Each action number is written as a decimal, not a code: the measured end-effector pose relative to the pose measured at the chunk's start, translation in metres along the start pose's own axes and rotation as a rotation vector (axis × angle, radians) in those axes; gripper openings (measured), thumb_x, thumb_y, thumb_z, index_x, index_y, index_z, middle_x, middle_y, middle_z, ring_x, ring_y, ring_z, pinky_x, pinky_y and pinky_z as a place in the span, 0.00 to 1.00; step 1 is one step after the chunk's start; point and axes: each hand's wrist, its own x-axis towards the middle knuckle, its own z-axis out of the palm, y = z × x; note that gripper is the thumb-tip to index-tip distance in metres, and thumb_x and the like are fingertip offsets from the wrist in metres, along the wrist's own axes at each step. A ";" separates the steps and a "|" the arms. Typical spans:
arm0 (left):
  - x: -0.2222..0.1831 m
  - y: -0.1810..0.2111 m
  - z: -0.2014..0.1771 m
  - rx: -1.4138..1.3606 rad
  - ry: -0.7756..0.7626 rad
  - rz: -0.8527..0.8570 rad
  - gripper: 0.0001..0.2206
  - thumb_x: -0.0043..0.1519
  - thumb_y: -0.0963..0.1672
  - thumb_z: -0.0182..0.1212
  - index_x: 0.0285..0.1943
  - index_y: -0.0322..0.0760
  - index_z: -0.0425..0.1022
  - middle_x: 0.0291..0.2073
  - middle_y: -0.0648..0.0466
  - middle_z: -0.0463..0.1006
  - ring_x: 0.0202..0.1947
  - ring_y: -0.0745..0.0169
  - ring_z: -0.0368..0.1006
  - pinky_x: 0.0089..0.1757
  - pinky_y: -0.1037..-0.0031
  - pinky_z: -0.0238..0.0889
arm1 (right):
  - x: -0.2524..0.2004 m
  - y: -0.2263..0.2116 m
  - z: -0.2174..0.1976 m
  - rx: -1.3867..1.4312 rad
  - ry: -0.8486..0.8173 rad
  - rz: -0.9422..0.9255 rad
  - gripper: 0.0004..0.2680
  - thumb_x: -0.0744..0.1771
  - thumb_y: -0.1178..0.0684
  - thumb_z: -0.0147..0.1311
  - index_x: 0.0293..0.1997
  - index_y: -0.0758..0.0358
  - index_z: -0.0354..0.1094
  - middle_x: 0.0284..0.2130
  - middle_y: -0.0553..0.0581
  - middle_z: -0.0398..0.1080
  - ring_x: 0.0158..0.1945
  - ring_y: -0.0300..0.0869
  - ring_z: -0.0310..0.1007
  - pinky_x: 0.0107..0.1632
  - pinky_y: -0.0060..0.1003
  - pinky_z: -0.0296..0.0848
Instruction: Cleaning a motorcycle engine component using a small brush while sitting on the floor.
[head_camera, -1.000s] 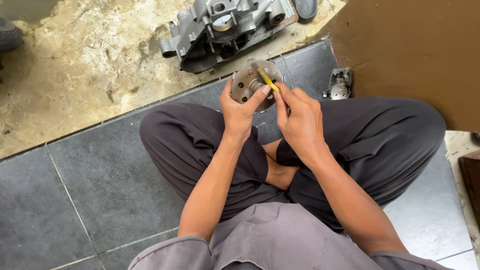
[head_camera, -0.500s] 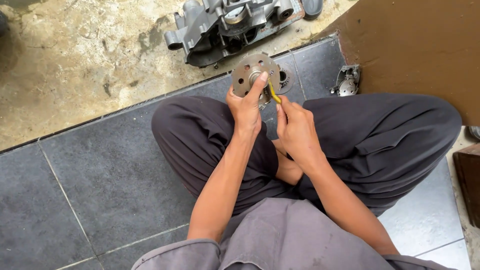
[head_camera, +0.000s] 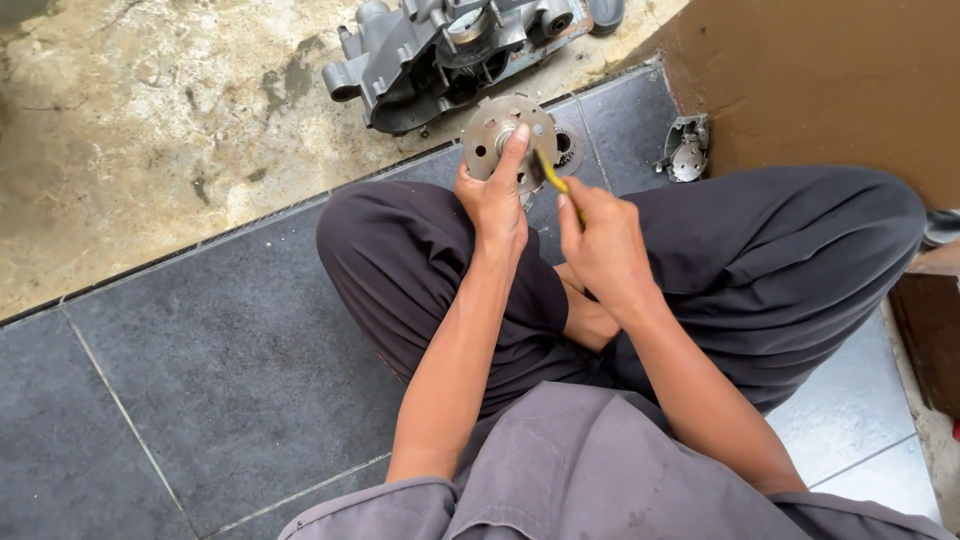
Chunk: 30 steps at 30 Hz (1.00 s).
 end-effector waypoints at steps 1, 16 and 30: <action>-0.001 0.002 0.001 -0.007 -0.002 0.000 0.21 0.45 0.38 0.83 0.47 0.36 0.82 0.37 0.50 0.85 0.37 0.63 0.81 0.36 0.66 0.79 | 0.000 -0.002 -0.005 0.012 0.029 0.021 0.11 0.71 0.58 0.51 0.56 0.73 0.74 0.28 0.68 0.74 0.31 0.53 0.77 0.28 0.40 0.70; 0.005 -0.018 0.016 0.027 -0.071 -0.095 0.22 0.45 0.38 0.84 0.48 0.34 0.82 0.35 0.47 0.85 0.32 0.58 0.82 0.31 0.65 0.79 | 0.008 0.015 -0.013 0.055 0.080 0.081 0.13 0.71 0.63 0.46 0.63 0.73 0.68 0.34 0.75 0.74 0.39 0.64 0.77 0.33 0.48 0.76; 0.005 -0.037 0.016 0.155 -0.095 -0.084 0.21 0.45 0.39 0.84 0.47 0.36 0.82 0.31 0.50 0.85 0.27 0.63 0.81 0.25 0.77 0.75 | 0.016 0.050 -0.014 0.018 0.071 0.017 0.14 0.71 0.61 0.46 0.64 0.71 0.69 0.24 0.67 0.70 0.28 0.55 0.74 0.25 0.43 0.66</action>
